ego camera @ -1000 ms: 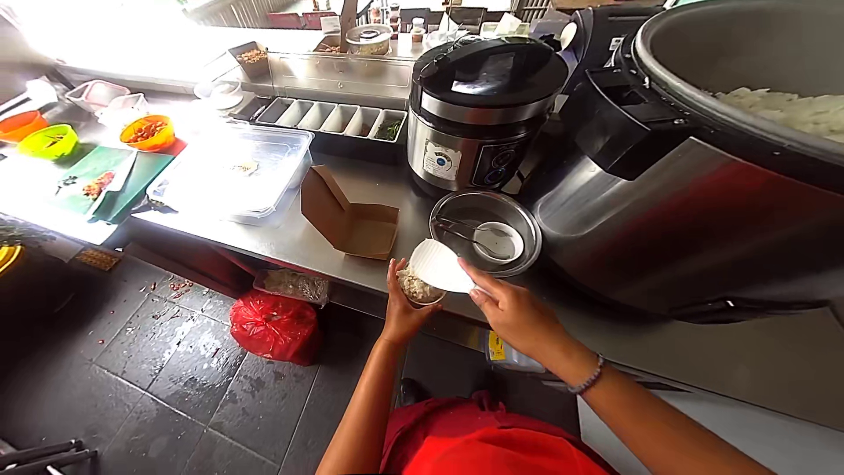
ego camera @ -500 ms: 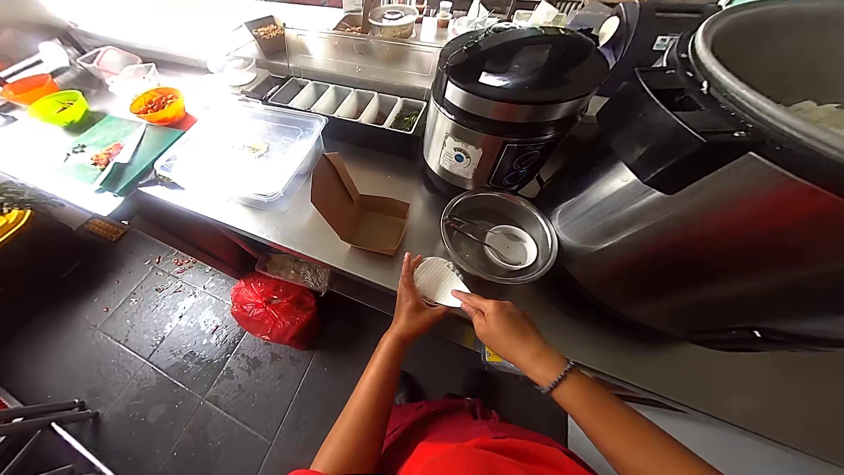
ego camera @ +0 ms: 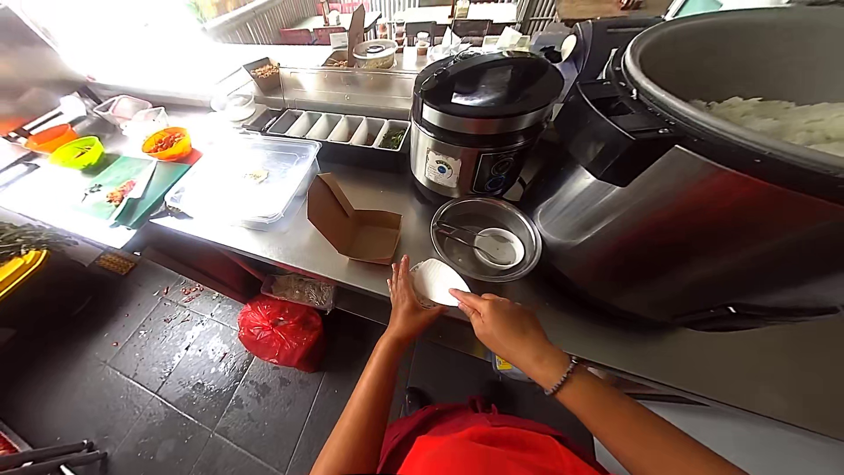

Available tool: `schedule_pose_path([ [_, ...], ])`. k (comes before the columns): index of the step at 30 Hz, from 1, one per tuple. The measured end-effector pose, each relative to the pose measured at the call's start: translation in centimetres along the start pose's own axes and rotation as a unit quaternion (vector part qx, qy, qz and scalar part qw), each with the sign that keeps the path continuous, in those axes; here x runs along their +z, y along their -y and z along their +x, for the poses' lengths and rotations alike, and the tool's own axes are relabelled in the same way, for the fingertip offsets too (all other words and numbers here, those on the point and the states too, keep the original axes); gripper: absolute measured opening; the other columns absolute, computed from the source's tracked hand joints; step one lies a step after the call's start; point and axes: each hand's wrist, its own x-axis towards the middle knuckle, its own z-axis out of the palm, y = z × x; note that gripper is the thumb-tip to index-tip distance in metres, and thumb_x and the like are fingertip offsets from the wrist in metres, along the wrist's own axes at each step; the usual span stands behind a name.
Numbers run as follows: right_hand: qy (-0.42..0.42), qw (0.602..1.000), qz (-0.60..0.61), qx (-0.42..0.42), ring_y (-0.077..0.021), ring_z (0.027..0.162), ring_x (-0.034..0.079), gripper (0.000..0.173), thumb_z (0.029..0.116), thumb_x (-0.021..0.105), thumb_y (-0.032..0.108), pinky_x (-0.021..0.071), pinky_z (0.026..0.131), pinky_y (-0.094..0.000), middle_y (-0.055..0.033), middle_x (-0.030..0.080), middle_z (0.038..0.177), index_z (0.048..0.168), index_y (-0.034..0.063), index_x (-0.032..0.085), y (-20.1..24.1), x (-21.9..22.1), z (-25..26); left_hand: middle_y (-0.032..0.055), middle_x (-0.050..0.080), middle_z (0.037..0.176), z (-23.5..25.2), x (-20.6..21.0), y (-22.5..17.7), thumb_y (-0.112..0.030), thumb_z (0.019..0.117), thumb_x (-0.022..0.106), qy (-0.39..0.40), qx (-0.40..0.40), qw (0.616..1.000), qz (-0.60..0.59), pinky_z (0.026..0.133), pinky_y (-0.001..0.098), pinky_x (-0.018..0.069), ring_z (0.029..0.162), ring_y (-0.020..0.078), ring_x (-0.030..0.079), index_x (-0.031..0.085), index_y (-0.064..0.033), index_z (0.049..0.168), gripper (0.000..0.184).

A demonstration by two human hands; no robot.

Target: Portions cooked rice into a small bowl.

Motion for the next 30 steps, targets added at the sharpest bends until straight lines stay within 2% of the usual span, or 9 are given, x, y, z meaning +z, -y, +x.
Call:
schedule_pose_path([
  [3, -0.062, 0.993, 0.1, -0.029, -0.0355, 0.096, 0.071, 0.036, 0.1098, 0.05, 0.024, 0.0557, 0.085, -0.0527, -0.0195, 0.073, 0.107, 0.141, 0.0192, 0.066, -1.9, 0.8, -1.3, 0.0272, 0.03, 0.163, 0.4, -0.9, -0.4, -0.027, 0.0646, 0.096, 0.025, 0.024, 0.998, 0.048, 0.124, 0.0613, 0.0179, 0.153, 0.0439, 0.026, 0.024, 0.0045, 0.159, 0.123],
  [5, -0.03, 0.972, 0.234, -0.004, -0.0211, 0.09, 0.068, 0.035, 0.1095, 0.05, 0.023, 0.0564, 0.082, -0.0396, -0.0124, 0.072, 0.114, 0.141, 0.0155, 0.065, -3.4, 0.4, -2.4, 0.0266, 0.04, 0.157, 1.0, -1.5, -0.9, -0.029, 0.0652, 0.097, 0.055, 0.027, 0.995, 0.077, 0.119, 0.0579, 0.0324, 0.146, 0.0427, 0.039, 0.025, 0.0027, 0.159, 0.122],
  [8, 0.045, 0.857, 0.504, 0.097, -0.0037, 0.046, 0.04, 0.036, 0.1118, 0.041, 0.016, 0.0365, 0.04, -0.0178, 0.0017, 0.051, 0.076, 0.143, 0.0083, 0.058, -4.5, -0.1, -3.6, 0.024, 0.05, 0.149, 1.5, -2.0, -1.1, -0.028, 0.0648, 0.097, 0.082, 0.03, 0.992, 0.09, 0.115, 0.055, 0.039, 0.138, 0.0409, 0.048, 0.025, 0.0003, 0.159, 0.122],
  [10, 0.071, 0.807, 0.569, 0.141, -0.0038, 0.043, 0.038, 0.037, 0.1132, 0.038, 0.018, 0.0351, 0.038, -0.0177, 0.0032, 0.048, 0.07, 0.145, 0.0097, 0.055, -4.7, -0.5, -3.8, 0.0233, 0.052, 0.147, 1.2, -2.5, -1.1, -0.027, 0.0634, 0.097, 0.086, 0.045, 0.991, 0.092, 0.115, 0.054, 0.0395, 0.137, 0.0403, 0.049, 0.027, 0.0001, 0.158, 0.121],
  [18, 0.034, 0.812, 0.56, 0.164, -0.0061, 0.044, 0.036, 0.04, 0.114, 0.035, 0.017, 0.0342, 0.039, -0.0201, 0.001, 0.042, 0.072, 0.149, 0.0068, 0.051, -1.5, 2.0, -2.4, 0.0275, 0.037, 0.157, -1.2, -4.1, 0.4, -0.019, 0.0652, 0.095, 0.065, 0.022, 0.998, 0.009, 0.116, 0.0511, 0.0392, 0.144, 0.0389, 0.041, 0.022, 0.0014, 0.159, 0.12],
  [21, 0.038, 0.88, 0.456, 0.125, -0.0108, 0.051, 0.042, 0.04, 0.1141, 0.036, 0.022, 0.039, 0.047, -0.026, -0.004, 0.048, 0.078, 0.149, 0.0102, 0.052, -0.2, 3.0, -0.5, 0.0284, 0.038, 0.155, -1.6, -3.1, 1.1, -0.016, 0.0646, 0.094, 0.036, 0.022, 0.999, -0.032, 0.113, 0.0503, 0.042, 0.141, 0.0369, 0.044, 0.015, 0.0027, 0.159, 0.124],
  [23, 0.042, 0.948, 0.307, 0.071, -0.0198, 0.081, 0.063, 0.041, 0.1136, 0.039, 0.021, 0.0521, 0.076, -0.0358, -0.0148, 0.069, 0.111, 0.15, 0.0107, 0.053, 0.4, 2.6, -0.1, 0.0274, 0.04, 0.153, -1.7, -2.6, 1.3, -0.016, 0.065, 0.093, 0.027, 0.021, 0.998, -0.044, 0.113, 0.0484, 0.0431, 0.139, 0.0343, 0.047, 0.012, 0.002, 0.159, 0.126],
  [25, 0.061, 0.98, 0.187, 0.023, -0.033, 0.12, 0.066, 0.043, 0.1131, 0.038, 0.02, 0.0478, 0.108, -0.047, -0.0212, 0.067, 0.132, 0.153, 0.0093, 0.05, 1.1, 2.1, -0.2, 0.026, 0.041, 0.153, -1.7, -2.2, 1.6, -0.016, 0.0651, 0.092, 0.021, 0.024, 0.998, -0.049, 0.114, 0.0468, 0.0426, 0.14, 0.0326, 0.046, 0.012, 0.002, 0.159, 0.124],
  [30, 0.149, 0.988, -0.009, 0.049, -0.0397, 0.116, 0.066, 0.048, 0.1133, 0.033, 0.022, 0.0515, 0.099, -0.0517, -0.0244, 0.067, 0.123, 0.161, 0.0192, 0.038, 3.4, 1.5, 0.3, 0.0258, 0.042, 0.153, -1.6, -1.8, 1.7, -0.012, 0.0634, 0.09, 0.008, 0.026, 0.998, -0.063, 0.115, 0.0463, 0.0409, 0.141, 0.0325, 0.045, 0.018, 0.0042, 0.157, 0.119],
])
